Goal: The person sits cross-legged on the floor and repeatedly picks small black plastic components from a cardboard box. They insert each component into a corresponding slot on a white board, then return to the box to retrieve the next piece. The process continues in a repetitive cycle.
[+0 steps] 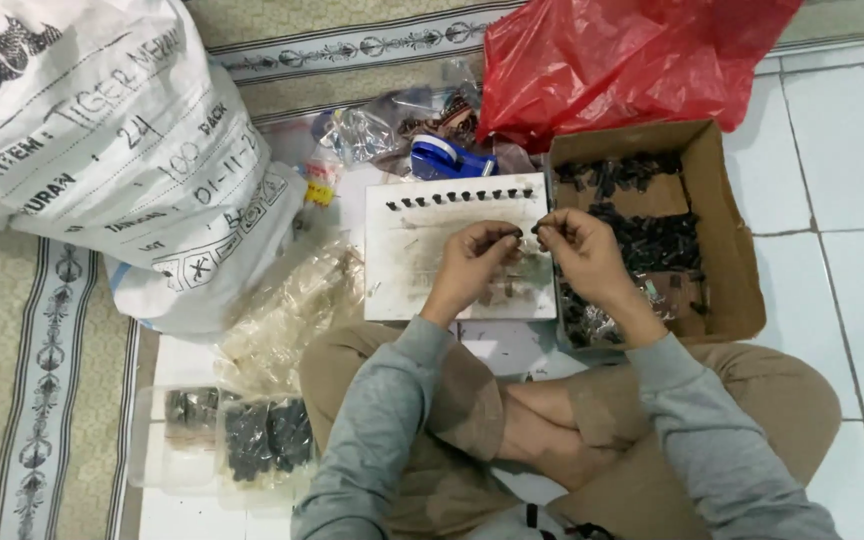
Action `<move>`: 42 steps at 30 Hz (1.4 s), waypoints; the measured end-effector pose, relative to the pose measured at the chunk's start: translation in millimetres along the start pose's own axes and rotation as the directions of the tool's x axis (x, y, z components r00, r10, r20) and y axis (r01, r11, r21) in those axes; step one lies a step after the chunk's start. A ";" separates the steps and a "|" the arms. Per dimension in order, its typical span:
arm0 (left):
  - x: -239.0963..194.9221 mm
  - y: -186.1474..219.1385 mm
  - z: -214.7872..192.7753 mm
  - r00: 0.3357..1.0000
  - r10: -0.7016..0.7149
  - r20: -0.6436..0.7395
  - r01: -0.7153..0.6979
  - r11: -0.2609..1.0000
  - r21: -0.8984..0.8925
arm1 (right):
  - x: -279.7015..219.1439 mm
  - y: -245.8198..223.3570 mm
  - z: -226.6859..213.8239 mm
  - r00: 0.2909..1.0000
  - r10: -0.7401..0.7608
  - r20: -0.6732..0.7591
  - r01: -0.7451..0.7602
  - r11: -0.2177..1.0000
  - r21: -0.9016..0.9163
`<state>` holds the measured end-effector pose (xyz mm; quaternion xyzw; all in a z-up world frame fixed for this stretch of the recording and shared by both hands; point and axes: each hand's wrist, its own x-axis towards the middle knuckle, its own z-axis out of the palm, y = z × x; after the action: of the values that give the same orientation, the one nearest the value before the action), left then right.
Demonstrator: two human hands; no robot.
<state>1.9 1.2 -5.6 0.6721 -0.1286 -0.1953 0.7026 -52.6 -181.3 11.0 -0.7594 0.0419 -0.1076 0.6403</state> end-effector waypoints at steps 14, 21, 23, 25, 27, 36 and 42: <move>19.2 -20.8 16.2 0.998 0.033 -0.055 -0.042 0.983 -0.177 | -0.5 27.2 6.1 0.994 -0.034 -0.101 0.027 0.998 -0.065; 17.8 -17.2 14.4 0.997 0.054 -0.059 -0.059 0.994 -0.090 | -3.1 25.0 5.5 0.994 -0.044 -0.100 0.028 0.988 -0.151; 17.3 -17.8 14.9 0.996 0.050 -0.072 -0.056 0.995 -0.088 | -3.2 21.8 5.8 0.994 -0.063 -0.091 0.044 0.979 -0.200; 19.6 -22.5 15.7 0.995 0.047 -0.084 -0.054 0.995 -0.085 | -2.4 21.6 7.1 0.993 -0.084 -0.083 0.061 0.967 -0.247; 21.6 -32.0 17.5 0.994 0.044 -0.098 -0.052 0.996 -0.078 | -3.9 24.2 9.5 0.995 -0.048 -0.085 0.027 0.971 -0.236; 23.1 -37.2 24.4 0.991 0.017 -0.129 -0.023 0.999 -0.042 | -1.1 39.3 14.8 0.991 0.011 -0.132 -0.021 0.997 -0.071; 20.3 -21.1 25.5 0.990 0.025 -0.138 -0.006 0.991 0.136 | 10.3 64.3 7.3 0.996 -0.038 -0.077 0.017 0.967 -0.255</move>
<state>6.6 -31.2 -26.6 0.7293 -0.0974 -0.1335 0.6639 -36.2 -187.7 -52.1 -0.8306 0.0706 -0.1409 0.5340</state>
